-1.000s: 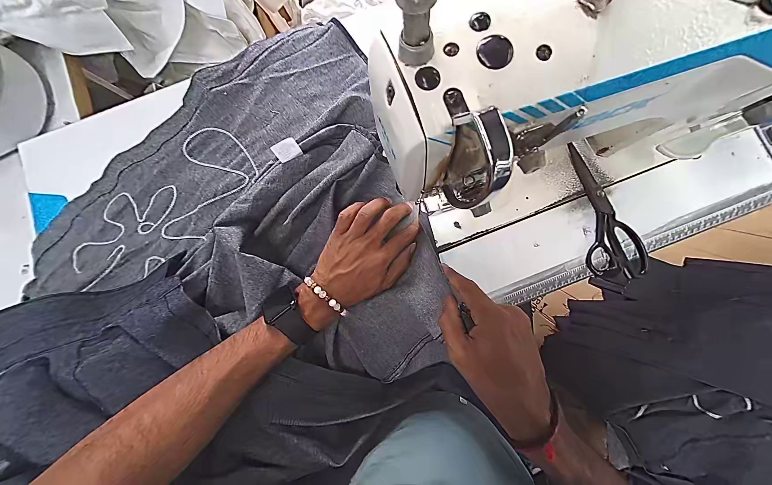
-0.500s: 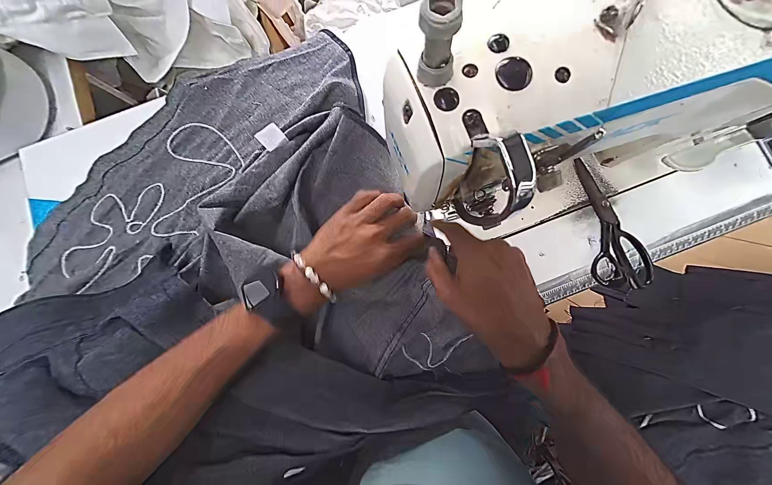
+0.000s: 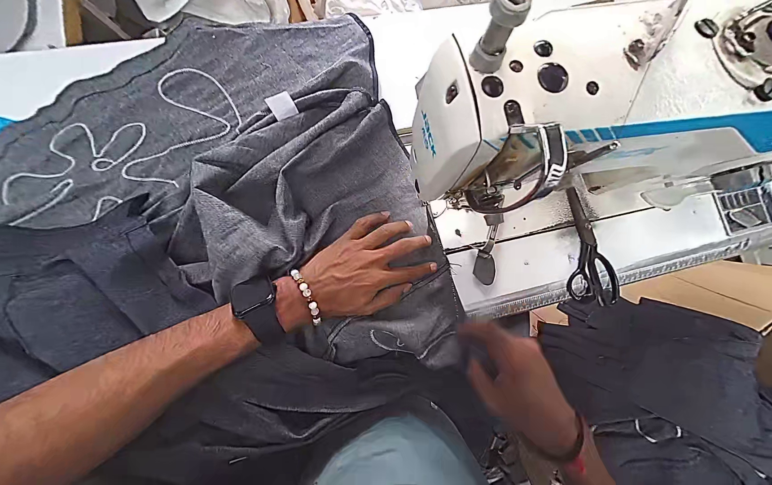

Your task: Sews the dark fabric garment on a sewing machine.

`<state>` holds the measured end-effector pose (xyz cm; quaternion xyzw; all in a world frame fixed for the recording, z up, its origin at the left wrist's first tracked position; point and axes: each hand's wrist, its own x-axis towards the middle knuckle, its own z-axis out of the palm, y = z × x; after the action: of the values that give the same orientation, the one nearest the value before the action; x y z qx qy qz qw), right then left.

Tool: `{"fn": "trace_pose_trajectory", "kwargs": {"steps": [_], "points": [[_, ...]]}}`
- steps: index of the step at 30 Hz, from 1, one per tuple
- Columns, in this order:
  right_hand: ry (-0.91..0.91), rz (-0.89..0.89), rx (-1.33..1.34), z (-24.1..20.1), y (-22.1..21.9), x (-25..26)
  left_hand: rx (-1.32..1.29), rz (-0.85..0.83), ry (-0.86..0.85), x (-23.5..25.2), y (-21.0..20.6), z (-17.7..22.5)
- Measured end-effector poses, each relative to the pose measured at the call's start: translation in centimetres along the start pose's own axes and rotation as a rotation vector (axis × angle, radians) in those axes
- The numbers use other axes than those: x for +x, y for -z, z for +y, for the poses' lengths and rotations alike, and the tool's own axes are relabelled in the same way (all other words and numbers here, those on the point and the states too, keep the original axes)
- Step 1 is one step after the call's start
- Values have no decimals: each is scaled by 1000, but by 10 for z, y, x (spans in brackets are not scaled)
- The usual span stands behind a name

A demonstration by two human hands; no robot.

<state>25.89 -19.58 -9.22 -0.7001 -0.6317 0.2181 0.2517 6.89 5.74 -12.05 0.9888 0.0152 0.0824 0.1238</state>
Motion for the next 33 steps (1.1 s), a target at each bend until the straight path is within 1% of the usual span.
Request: {"fn": "trace_pose_trajectory", "kwargs": {"steps": [2,3,4,6,7,8,9,10,11,12,13,14,15,16,18,21,23,26,30,33], "points": [[153,-120,-82,-19,-29,-20,-86,49,100,6,1,16],[195,-196,-126,-24,-47,-24,-112,84,158,10,0,22],[201,-300,-153,-25,-62,-25,-115,128,194,12,-3,28],[104,-603,-83,-24,-78,-16,-73,203,166,10,-14,33],[66,-747,-6,-23,-74,-5,-49,216,135,8,-17,32],[70,-801,89,-23,-65,5,-33,217,119,6,-18,32],[105,-725,192,-24,-54,13,-24,204,109,5,-17,30],[125,-543,303,-26,-41,20,-20,185,104,4,-16,29],[86,-318,376,-31,-29,28,-16,171,97,3,-16,29],[6,-80,351,-34,-18,40,-9,158,88,3,-15,28],[-89,128,240,-32,-13,54,1,148,77,3,-14,28],[-180,261,125,-25,-12,68,10,139,69,4,-14,28],[-268,327,45,-17,-14,80,17,137,63,5,-14,28],[-329,348,4,-11,-17,91,22,138,58,6,-14,28],[-417,349,-38,-13,-25,103,29,148,48,5,-15,26],[-471,333,-113,-20,-30,108,-43,228,69,7,-13,27],[-464,323,-155,-23,-30,110,-49,258,161,12,-7,26],[-443,311,-195,-26,-29,111,5,218,295,18,-7,21],[-405,350,-214,-24,-31,107,143,135,341,17,-13,21],[-285,396,-313,-23,-40,101,171,145,330,18,-13,20]]}}
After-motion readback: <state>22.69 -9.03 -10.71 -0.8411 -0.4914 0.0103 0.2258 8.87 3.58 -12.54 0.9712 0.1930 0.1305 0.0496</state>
